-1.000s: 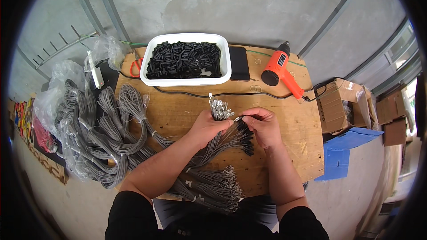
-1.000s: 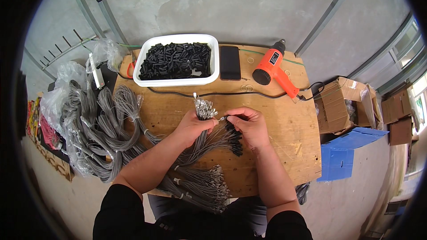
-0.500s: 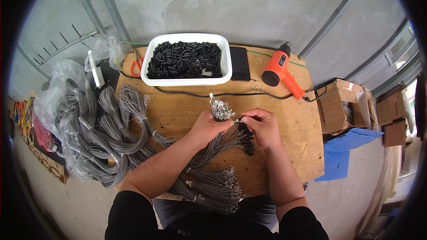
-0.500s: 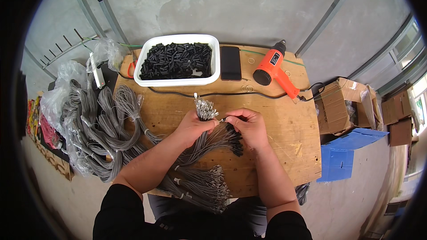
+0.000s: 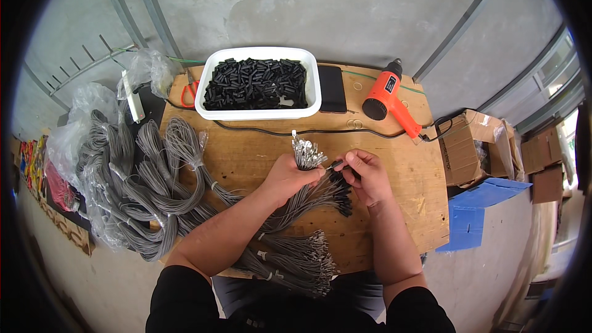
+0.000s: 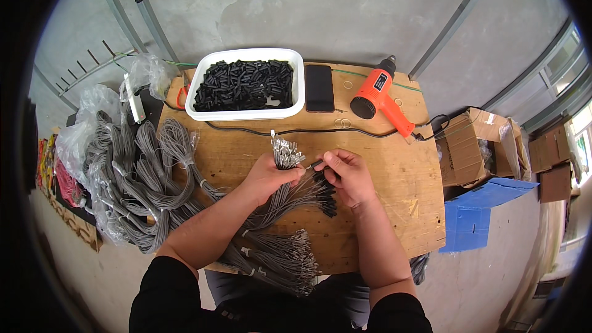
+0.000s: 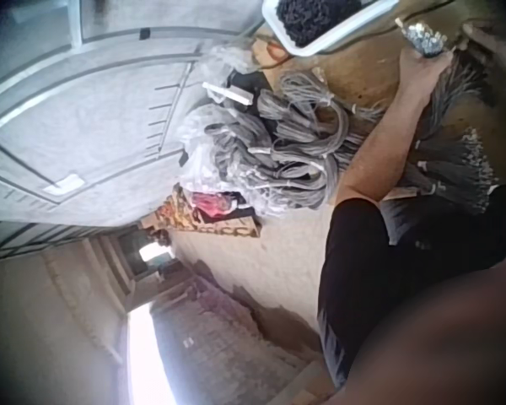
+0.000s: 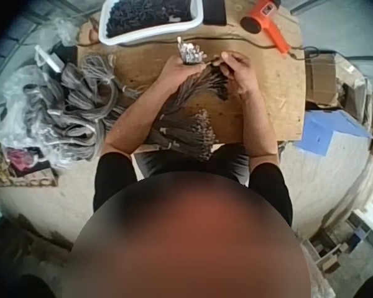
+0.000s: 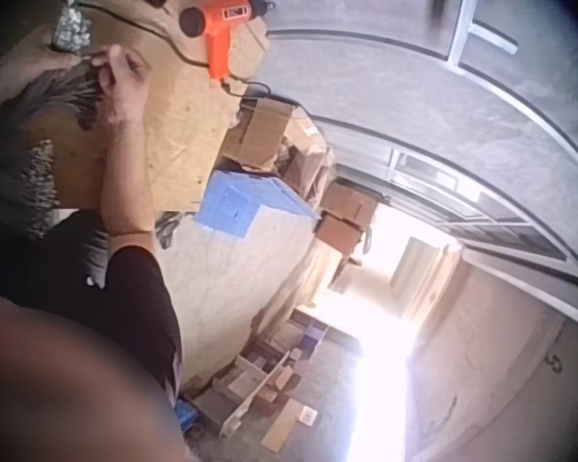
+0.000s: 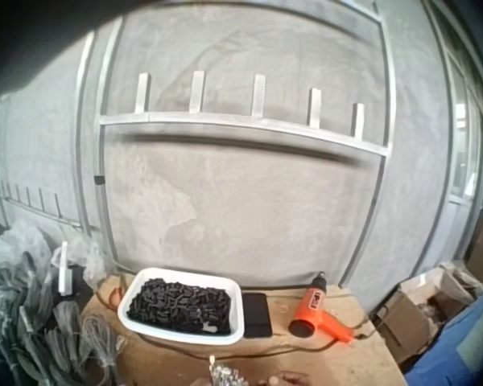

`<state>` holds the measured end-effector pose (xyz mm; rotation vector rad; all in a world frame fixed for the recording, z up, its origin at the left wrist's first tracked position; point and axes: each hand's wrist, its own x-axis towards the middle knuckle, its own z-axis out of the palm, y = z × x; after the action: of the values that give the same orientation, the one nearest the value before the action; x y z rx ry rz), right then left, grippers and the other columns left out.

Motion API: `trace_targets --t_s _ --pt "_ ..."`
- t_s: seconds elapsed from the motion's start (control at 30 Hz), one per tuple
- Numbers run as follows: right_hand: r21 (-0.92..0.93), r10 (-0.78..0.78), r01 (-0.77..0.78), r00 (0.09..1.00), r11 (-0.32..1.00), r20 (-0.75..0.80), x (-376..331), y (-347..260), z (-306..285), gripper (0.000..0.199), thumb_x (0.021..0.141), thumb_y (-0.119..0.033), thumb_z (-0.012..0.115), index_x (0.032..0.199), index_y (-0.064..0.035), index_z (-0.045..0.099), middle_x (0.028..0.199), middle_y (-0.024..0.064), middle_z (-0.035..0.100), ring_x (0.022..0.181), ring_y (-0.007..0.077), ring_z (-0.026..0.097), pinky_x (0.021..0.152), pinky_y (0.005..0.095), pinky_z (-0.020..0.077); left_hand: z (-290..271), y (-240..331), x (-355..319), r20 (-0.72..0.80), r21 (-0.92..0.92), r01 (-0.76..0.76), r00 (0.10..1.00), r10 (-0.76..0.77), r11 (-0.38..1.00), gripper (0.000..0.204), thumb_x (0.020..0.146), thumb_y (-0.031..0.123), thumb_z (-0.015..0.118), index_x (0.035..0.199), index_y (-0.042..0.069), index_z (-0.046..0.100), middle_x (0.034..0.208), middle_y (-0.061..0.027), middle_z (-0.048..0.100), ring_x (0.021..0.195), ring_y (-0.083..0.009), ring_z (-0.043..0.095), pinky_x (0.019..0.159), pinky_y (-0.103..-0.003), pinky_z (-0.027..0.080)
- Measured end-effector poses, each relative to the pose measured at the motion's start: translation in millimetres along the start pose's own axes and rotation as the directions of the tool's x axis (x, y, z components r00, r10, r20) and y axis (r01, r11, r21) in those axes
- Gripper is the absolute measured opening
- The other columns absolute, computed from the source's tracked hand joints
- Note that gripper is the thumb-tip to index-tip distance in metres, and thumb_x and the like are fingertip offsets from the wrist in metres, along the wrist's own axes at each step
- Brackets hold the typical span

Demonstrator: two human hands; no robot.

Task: Assembling cables by sliding small black plastic sleeves onto wire ends.

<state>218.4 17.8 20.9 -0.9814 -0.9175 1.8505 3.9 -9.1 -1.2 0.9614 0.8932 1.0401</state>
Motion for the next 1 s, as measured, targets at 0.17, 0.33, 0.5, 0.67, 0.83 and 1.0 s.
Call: trace_targets --t_s 0.17,0.33,0.5,0.67,0.83,1.0 --pt "0.016 0.033 -0.033 0.999 0.999 0.028 2.7 4.6 -7.0 0.018 0.097 -0.016 0.065 0.101 0.0010 0.065 0.085 0.0107 0.070 0.056 0.0068 0.043 0.049 0.0183 0.0318 1.6 1.0 -0.1 -0.016 0.026 0.007 1.000 -0.007 1.000 0.009 0.087 0.007 0.072 0.085 0.000 0.067 0.072 -0.0018 0.062 0.065 -0.0094 0.057 0.059 -0.027 0.045" --pt "-0.026 0.045 -0.044 0.997 0.999 0.064 3.0 6.2 -6.9 0.017 0.097 -0.015 0.065 0.100 0.0010 0.064 0.084 0.0092 0.070 0.057 0.0062 0.043 0.050 0.0184 0.0336 3.0 4.1 -1.4 -0.013 0.044 0.007 1.000 -0.007 0.999 0.009 0.086 0.006 0.072 0.085 0.000 0.066 0.073 -0.0019 0.063 0.065 -0.0091 0.056 0.059 -0.027 0.044" --pt "-0.007 0.009 -0.008 0.997 1.000 0.078 3.3 7.4 -7.7 0.016 0.097 -0.015 0.066 0.100 0.0007 0.065 0.084 0.0081 0.070 0.057 0.0060 0.044 0.051 0.0182 0.0348 3.4 3.9 -1.5 0.015 0.016 -0.006 1.000 0.006 1.000 0.010 0.086 0.005 0.074 0.088 -0.001 0.067 0.074 -0.0029 0.064 0.066 -0.0101 0.058 0.061 -0.026 0.047" --pt "-0.039 0.025 -0.022 0.997 0.999 0.080 3.4 8.5 -6.9 0.015 0.097 -0.013 0.065 0.100 0.0009 0.065 0.084 0.0079 0.070 0.057 0.0060 0.045 0.051 0.0181 0.0345 1.5 1.1 -0.5 0.027 0.024 -0.016 1.000 0.015 1.000 0.012 0.086 0.006 0.076 0.091 -0.002 0.068 0.075 -0.0036 0.065 0.067 -0.0107 0.060 0.062 -0.026 0.048" --pt "-0.034 0.045 -0.043 0.995 0.999 0.085 1.0 3.2 -5.1 0.015 0.097 -0.014 0.065 0.100 0.0014 0.065 0.084 0.0084 0.070 0.056 0.0058 0.045 0.048 0.0178 0.0323 0.0 -2.1 0.9 0.025 0.035 -0.011 1.000 0.010 0.999 0.013 0.086 0.007 0.077 0.091 -0.002 0.068 0.075 -0.0042 0.066 0.067 -0.0110 0.060 0.061 -0.027 0.048" --pt "-0.009 0.085 -0.084 0.993 0.996 0.084 0.3 2.2 -3.3 0.017 0.096 -0.015 0.065 0.100 0.0015 0.066 0.084 0.0102 0.071 0.055 0.0055 0.046 0.046 0.0178 0.0301 -0.7 -2.7 1.3 0.029 0.040 -0.021 0.999 0.020 0.999 0.013 0.086 0.006 0.076 0.091 -0.002 0.068 0.076 -0.0045 0.066 0.067 -0.0114 0.060 0.062 -0.027 0.048"
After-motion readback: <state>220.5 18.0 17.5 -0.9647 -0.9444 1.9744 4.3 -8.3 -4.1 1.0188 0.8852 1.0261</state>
